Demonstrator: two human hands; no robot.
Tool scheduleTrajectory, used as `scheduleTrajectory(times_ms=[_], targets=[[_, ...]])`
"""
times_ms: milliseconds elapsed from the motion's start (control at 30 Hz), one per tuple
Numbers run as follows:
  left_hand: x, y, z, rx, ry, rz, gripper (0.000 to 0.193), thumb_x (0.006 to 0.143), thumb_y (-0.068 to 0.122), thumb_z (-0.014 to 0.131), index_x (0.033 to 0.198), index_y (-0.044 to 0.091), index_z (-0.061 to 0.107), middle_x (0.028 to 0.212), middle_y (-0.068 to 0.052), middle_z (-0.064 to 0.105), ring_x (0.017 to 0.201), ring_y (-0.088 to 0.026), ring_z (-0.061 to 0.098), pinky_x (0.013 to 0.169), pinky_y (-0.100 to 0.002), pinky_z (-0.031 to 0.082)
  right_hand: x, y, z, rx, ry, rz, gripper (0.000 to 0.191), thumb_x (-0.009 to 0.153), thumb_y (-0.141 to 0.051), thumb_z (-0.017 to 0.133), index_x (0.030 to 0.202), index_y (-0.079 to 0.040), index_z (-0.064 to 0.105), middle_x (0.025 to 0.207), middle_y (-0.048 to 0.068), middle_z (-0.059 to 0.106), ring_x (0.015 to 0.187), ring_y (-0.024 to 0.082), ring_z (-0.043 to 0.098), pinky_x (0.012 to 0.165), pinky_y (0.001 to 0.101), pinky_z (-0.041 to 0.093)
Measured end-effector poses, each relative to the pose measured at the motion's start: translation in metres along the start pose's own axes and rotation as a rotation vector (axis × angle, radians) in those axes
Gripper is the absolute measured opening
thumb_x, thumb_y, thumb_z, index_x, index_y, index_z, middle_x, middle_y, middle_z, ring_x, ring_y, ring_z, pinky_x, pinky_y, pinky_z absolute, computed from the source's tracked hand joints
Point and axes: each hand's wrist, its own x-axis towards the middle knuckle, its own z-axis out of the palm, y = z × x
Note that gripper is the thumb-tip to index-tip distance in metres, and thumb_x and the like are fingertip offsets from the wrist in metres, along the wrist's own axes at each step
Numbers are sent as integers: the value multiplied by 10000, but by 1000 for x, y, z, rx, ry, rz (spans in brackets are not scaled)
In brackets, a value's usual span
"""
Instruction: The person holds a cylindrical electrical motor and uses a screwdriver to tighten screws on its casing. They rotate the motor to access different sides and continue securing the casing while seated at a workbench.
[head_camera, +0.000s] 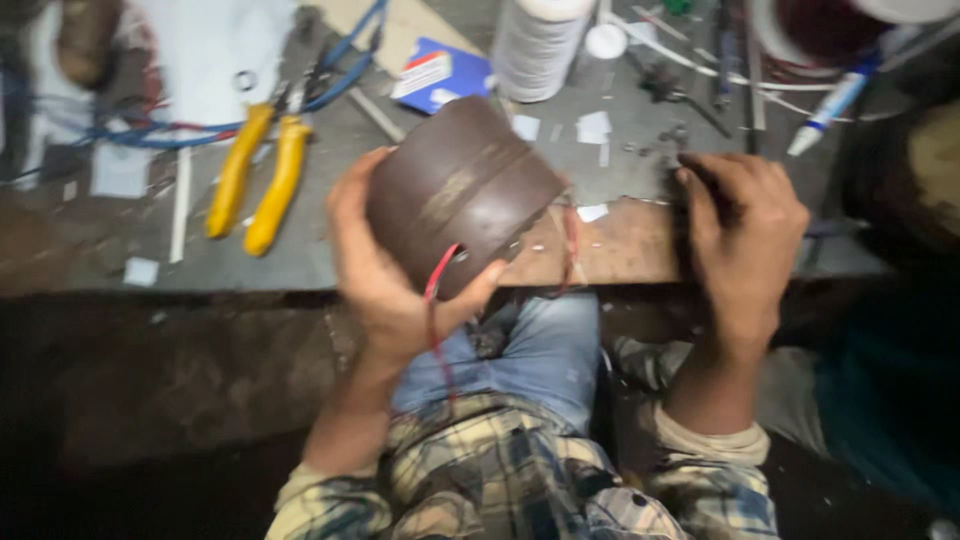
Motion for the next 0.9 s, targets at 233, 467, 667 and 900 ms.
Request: scheduleTrajectory(times_ms=[233,467,667,900], targets=[[-12,-26,2,-187,-37,-38,1085,811,170,951,1577,15,199,1471,-125,401,1325,-223,522,1172,-339,485,14,-7,15,-6,-20,-30,122,996,-22,798,1114,-36,768,1064,118,719,981,302,664,909,399,517],[-24,-27,-7,-308,-106,-87,1219,795,253,966,1614,59,85,1550,-123,332,1379,-226,479,1172,-340,447,5,-3,24,-45,0,0,143,963,-24,812,1100,-40,771,1055,128,709,1033,322,662,919,418,519],[-25,-31,-13,-430,-138,-115,1211,824,205,947,1622,70,47,1595,-132,297,1426,-227,434,1219,-347,393,12,9,10,-86,92,30,138,1020,-19,782,1156,-27,767,1117,151,709,1072,330,686,954,408,524],[-26,-28,-12,-566,-132,-171,1173,843,167,945,1605,55,61,1550,-154,356,1395,-242,468,1186,-363,436,39,55,-5,-136,-43,129,178,1021,-99,777,1191,-46,767,1135,192,683,1015,354,663,885,442,511]])
